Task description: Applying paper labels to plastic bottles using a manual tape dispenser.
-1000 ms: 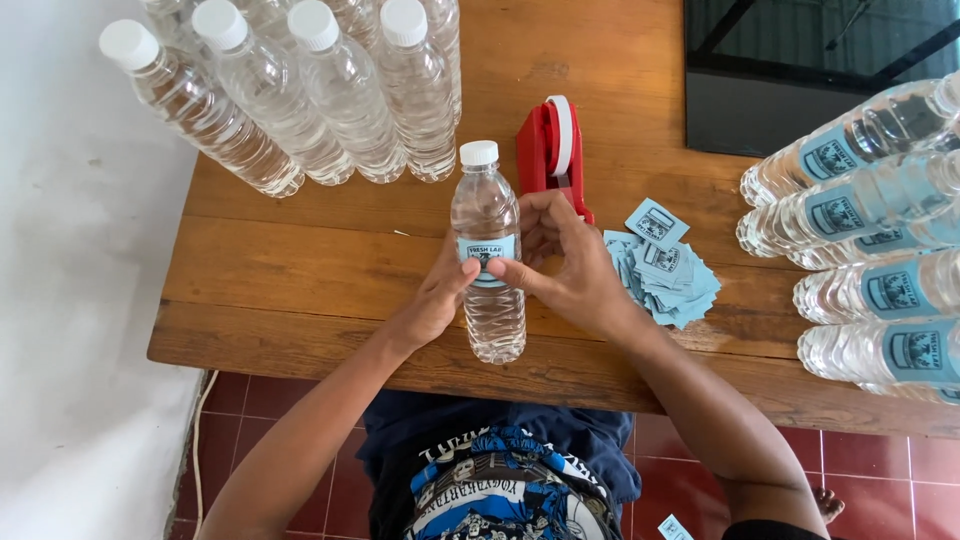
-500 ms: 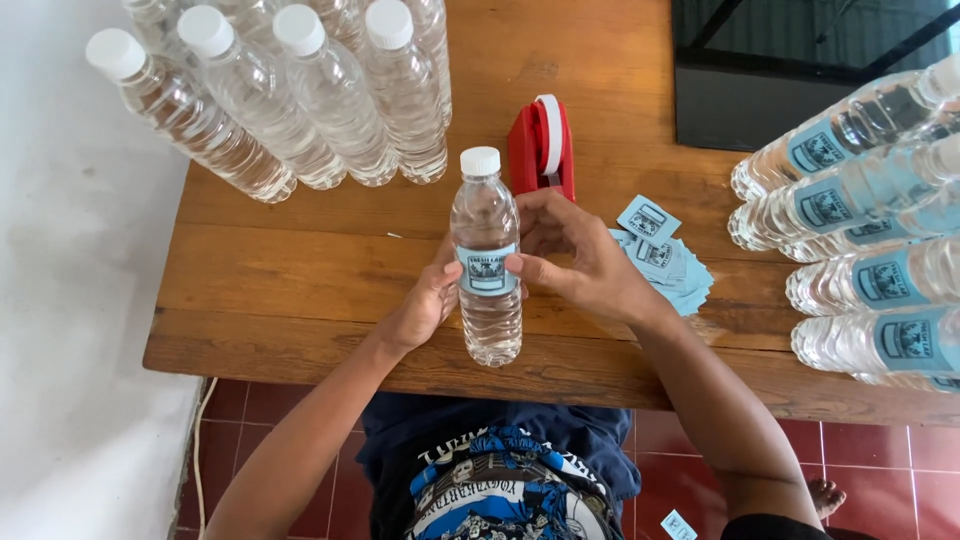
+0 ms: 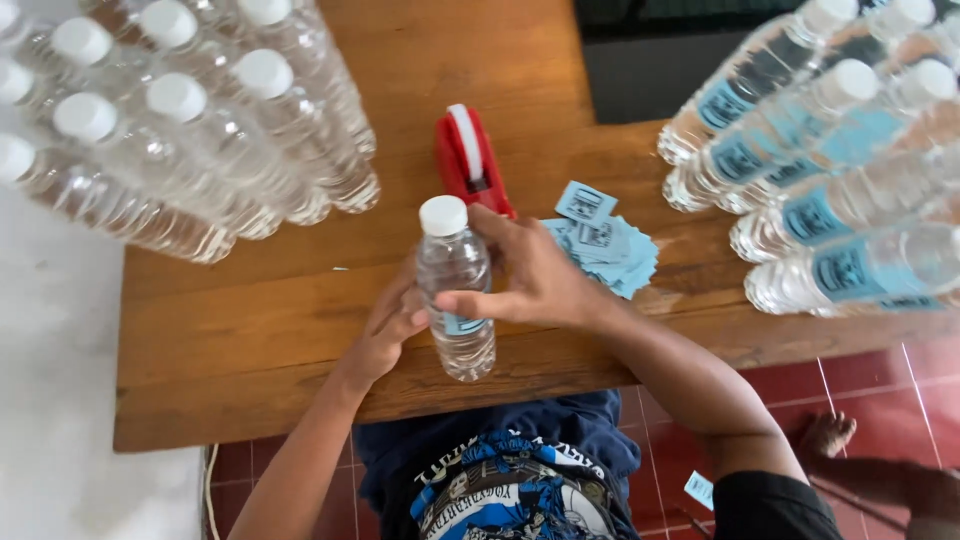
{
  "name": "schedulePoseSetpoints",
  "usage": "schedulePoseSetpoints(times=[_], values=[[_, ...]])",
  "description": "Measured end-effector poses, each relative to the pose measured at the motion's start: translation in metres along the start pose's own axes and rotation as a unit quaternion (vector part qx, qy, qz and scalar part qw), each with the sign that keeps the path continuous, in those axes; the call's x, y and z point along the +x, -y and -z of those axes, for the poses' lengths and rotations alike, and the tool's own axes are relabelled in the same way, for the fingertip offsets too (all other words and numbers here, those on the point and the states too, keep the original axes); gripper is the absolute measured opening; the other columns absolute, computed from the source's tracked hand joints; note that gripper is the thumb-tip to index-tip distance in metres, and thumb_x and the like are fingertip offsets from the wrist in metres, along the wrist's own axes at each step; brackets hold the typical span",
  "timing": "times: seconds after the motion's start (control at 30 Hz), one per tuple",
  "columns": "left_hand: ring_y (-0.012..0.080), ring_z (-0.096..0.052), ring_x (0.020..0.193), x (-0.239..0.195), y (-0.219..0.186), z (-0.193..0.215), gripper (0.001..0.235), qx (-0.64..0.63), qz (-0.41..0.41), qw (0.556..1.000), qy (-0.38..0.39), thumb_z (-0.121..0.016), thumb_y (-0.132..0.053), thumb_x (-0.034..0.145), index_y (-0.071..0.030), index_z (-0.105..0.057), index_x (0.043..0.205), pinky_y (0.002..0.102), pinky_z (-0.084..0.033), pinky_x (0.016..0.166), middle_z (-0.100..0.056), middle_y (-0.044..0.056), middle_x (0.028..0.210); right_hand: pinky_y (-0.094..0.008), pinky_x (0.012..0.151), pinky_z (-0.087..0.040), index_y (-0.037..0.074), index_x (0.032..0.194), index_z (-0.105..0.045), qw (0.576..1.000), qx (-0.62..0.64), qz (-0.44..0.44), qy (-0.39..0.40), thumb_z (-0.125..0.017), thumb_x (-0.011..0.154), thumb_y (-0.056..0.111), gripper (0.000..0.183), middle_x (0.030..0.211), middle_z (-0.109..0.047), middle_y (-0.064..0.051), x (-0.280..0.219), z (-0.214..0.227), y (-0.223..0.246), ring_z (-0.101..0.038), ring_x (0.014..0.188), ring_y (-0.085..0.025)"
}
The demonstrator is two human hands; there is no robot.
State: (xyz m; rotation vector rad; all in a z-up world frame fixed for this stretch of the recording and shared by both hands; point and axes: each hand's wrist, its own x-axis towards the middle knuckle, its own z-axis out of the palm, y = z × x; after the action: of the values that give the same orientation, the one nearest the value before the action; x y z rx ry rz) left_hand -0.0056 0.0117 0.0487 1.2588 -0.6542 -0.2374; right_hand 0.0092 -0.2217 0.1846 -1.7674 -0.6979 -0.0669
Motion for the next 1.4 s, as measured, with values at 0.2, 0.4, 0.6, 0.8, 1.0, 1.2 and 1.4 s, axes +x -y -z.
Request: schedulePoseSetpoints(times=[0.2, 0.4, 0.6, 0.8, 1.0, 1.2, 1.4], values=[[0.0221, -0.063, 0.134, 0.011, -0.016, -0.009, 0.055, -0.004, 0.003, 1.0, -0.027, -0.063, -0.02, 0.115, -0.002, -0.055, 0.167, 0.053, -0.051, 0.123, -0.064, 0.009, 0.143, -0.036, 0.061, -0.057, 0.003, 0.111, -0.071, 0.997, -0.053, 0.047, -0.037, -0.105, 0.079, 0.048, 0.064, 0.074, -0.065, -0.012, -0.01, 0.018, -0.008, -0.067, 0.063, -0.025], [0.0262, -0.08, 0.099, 0.017, -0.023, -0.019, 0.033, 0.168, 0.093, 0.981, 0.028, -0.064, -0.019, 0.117, -0.005, -0.083, 0.14, 0.049, -0.064, 0.096, -0.077, 0.012, 0.11, -0.033, 0.058, -0.052, 0.001, 0.1, -0.069, 0.986, -0.111, 0.059, -0.111, -0.108, 0.08, 0.045, 0.062, 0.074, -0.058, -0.01, -0.035, 0.067, 0.026, -0.06, 0.062, -0.023], [0.0159, -0.08, 0.112, 0.017, -0.037, -0.029, 0.029, 0.278, 0.162, 0.945, 0.055, -0.066, -0.021, 0.113, -0.015, -0.086, 0.133, 0.033, -0.062, 0.1, -0.086, 0.001, 0.124, -0.032, 0.082, -0.076, -0.016, 0.146, -0.066, 0.933, -0.284, -0.009, -0.221, -0.1, 0.085, 0.041, 0.09, 0.126, -0.086, -0.024, -0.093, 0.121, 0.041, -0.089, 0.108, -0.033], [0.016, -0.083, 0.118, 0.015, -0.036, -0.03, 0.029, 0.304, 0.15, 0.938, 0.071, -0.066, -0.025, 0.112, -0.016, -0.087, 0.13, 0.033, -0.064, 0.105, -0.087, -0.001, 0.126, -0.036, 0.076, -0.063, -0.012, 0.135, -0.069, 0.835, -0.457, -0.045, -0.303, -0.108, 0.098, 0.034, 0.071, 0.115, -0.076, -0.018, -0.121, 0.147, 0.052, -0.069, 0.089, -0.024], [0.0144, -0.082, 0.118, 0.009, -0.032, -0.027, 0.032, 0.336, 0.177, 0.921, 0.087, -0.065, -0.029, 0.112, -0.02, -0.089, 0.131, 0.034, -0.064, 0.105, -0.088, -0.003, 0.125, -0.036, 0.063, -0.056, -0.005, 0.141, -0.068, 0.759, -0.548, -0.088, -0.34, -0.098, 0.109, 0.048, 0.069, 0.118, -0.08, -0.016, -0.135, 0.151, 0.019, -0.065, 0.073, -0.021], [0.0137, -0.082, 0.104, 0.009, -0.031, -0.029, 0.028, 0.311, 0.142, 0.937, 0.075, -0.067, -0.022, 0.112, -0.016, -0.09, 0.127, 0.029, -0.063, 0.092, -0.086, -0.002, 0.115, -0.041, 0.068, -0.061, -0.005, 0.144, -0.063, 0.722, -0.587, -0.096, -0.353, -0.099, 0.112, 0.046, 0.07, 0.113, -0.077, -0.02, -0.14, 0.148, -0.003, -0.069, 0.084, -0.028], [0.0146, -0.084, 0.108, 0.01, -0.031, -0.03, 0.027, 0.318, 0.139, 0.935, 0.071, -0.068, -0.021, 0.111, -0.015, -0.091, 0.126, 0.029, -0.066, 0.095, -0.087, 0.0, 0.117, -0.041, 0.063, -0.058, -0.007, 0.145, -0.066, 0.704, -0.587, -0.105, -0.384, -0.099, 0.111, 0.047, 0.072, 0.117, -0.078, -0.019, -0.136, 0.146, -0.017, -0.066, 0.082, -0.026]])
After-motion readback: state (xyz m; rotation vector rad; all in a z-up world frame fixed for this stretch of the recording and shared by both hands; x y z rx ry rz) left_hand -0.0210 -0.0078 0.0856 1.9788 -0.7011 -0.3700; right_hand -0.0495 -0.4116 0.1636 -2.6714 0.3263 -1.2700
